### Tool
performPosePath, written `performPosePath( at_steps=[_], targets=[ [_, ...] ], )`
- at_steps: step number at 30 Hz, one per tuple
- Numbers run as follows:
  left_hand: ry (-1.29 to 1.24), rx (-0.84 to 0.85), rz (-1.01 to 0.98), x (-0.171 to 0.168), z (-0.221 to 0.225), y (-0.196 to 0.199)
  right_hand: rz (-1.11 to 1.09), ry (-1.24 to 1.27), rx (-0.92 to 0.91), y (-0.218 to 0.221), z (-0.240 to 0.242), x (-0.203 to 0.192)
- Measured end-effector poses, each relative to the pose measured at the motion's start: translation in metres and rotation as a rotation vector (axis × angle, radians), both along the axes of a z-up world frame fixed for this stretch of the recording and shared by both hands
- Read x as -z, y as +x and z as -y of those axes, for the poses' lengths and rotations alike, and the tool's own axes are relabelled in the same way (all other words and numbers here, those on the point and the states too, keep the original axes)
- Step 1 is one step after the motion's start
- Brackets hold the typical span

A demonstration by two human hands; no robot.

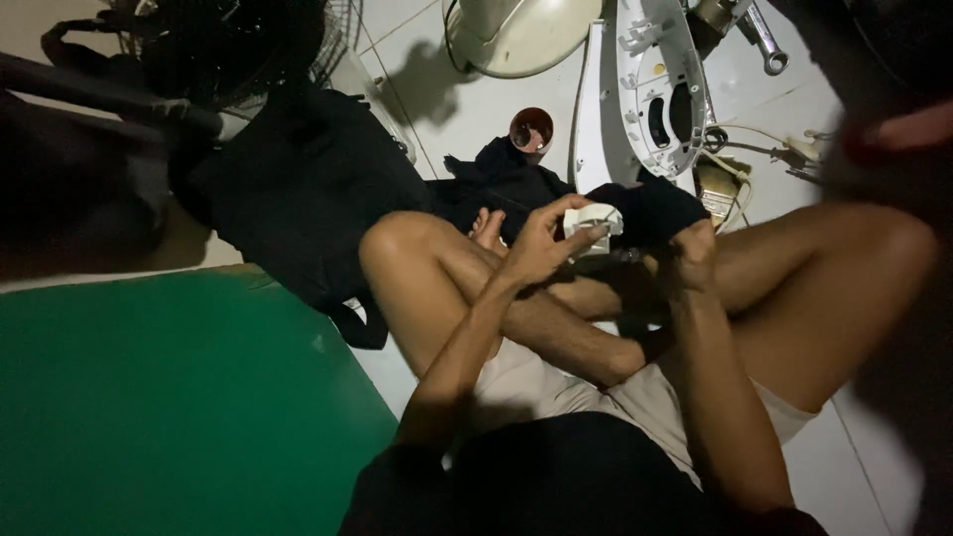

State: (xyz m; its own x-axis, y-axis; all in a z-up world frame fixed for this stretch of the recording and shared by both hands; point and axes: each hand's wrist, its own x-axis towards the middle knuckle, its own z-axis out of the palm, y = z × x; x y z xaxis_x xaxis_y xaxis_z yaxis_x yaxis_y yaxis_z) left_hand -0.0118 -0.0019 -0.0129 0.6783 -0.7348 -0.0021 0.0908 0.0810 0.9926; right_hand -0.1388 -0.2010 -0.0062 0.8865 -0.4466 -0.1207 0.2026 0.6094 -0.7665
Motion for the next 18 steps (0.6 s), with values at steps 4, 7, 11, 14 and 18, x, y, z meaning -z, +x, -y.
performPosePath(
  at_steps=[4,7,11,14,18],
  targets=[
    [-0.025,-0.051,0.02,-0.006,0.005,-0.002,-0.202,-0.537,0.126,-0.023,0.036,0.087],
    [-0.035,-0.117,-0.023,-0.013,0.002,-0.002,-0.256,-0.62,0.124,-0.017,0.042,0.138],
    [0.12,-0.093,0.103,-0.016,-0.005,0.006,0.172,-0.788,0.21,-0.004,0.016,0.107],
    [0.204,-0.122,0.216,-0.019,-0.006,0.006,-0.275,-0.649,0.047,-0.014,0.004,0.091],
    [0.194,-0.138,0.28,-0.004,-0.008,0.01,-0.475,-0.711,-0.062,-0.025,0.003,0.124]
  ],
)
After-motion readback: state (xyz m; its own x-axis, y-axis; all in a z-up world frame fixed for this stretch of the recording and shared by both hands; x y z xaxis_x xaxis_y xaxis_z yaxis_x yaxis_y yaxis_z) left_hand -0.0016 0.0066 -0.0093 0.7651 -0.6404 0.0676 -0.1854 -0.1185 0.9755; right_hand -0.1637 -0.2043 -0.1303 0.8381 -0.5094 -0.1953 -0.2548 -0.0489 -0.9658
